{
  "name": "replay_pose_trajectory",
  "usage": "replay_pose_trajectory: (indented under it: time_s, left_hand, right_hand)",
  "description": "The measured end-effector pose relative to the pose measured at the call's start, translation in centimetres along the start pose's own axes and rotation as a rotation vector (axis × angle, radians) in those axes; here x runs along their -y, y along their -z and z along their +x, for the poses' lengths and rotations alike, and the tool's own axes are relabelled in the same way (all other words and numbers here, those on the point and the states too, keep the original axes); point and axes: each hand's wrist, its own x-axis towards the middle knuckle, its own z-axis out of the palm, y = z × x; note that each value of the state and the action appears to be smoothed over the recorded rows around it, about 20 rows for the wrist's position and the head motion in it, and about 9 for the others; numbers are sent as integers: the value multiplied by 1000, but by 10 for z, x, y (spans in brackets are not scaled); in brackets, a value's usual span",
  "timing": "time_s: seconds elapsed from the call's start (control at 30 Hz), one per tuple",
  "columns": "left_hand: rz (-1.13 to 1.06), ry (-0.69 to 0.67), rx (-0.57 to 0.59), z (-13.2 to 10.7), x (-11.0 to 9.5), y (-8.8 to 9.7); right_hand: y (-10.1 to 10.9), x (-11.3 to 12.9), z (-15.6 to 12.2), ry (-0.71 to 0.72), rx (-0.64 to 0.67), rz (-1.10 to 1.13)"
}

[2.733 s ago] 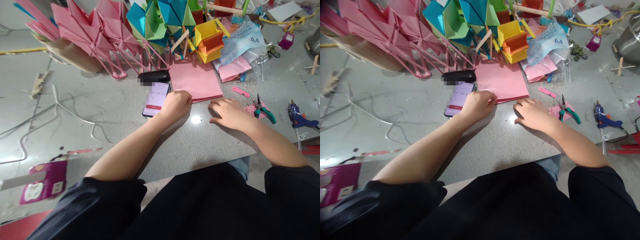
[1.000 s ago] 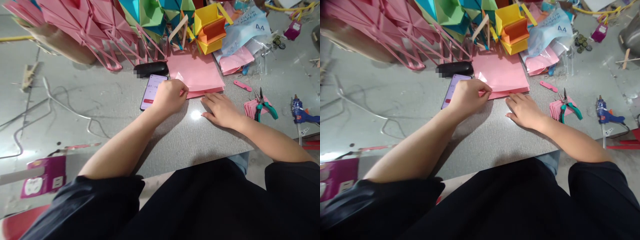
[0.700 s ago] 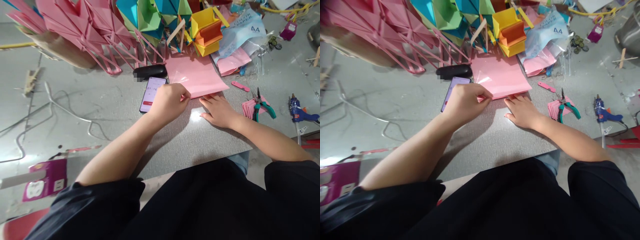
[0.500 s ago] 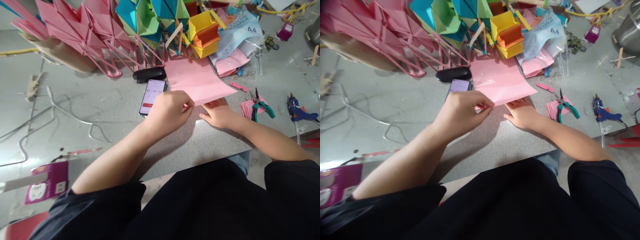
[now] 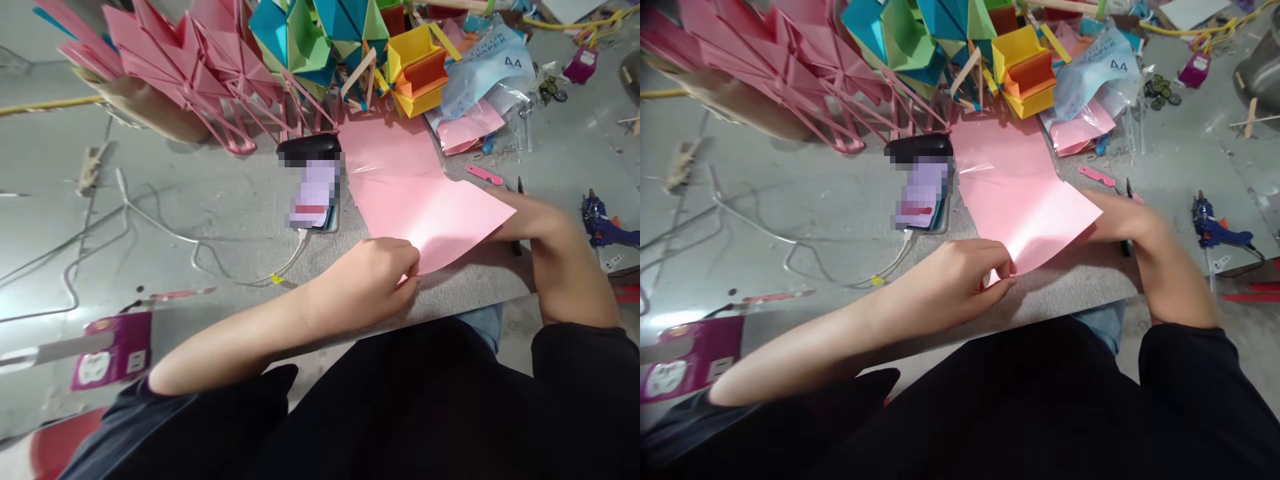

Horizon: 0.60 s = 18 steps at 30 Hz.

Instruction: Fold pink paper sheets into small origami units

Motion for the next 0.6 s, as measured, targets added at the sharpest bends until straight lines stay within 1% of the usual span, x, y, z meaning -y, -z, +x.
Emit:
replay_pose_trajectory:
  time_s: [0.07,0.1,0.17,0.23,0.33,0.43,0.5,0.53,0.6]
  left_hand:
    - [-22,2,9,2,0,-5]
    - [-32,3,13,3,0,-8]
    - [-56,14,21,5,1,-11]
    - [-100,35,33,6,2,-14]
    - [-178,49,77,8,3,-16]
    - [-224,-66,203,8,4,-15]
    - [-99,-130,271,6,6,-16]
    - [15,-134,284,5,9,-16]
    - [252,-96,290,1,15,-19]
  right_hand:
    - [17,8,-8,-104,-47,125]
    - [22,12,-12,-172,-91,196]
    - [29,18,-16,-188,-90,306]
    - [33,19,-17,-117,-6,262]
    - [38,14,-15,-29,122,63]
    - [40,8,-12,-34,247,0]
    - [41,6,-12,-35,316,-12]
    - [42,5,-12,-33,340,-18]
    - [43,4,-14,-29,368,-25]
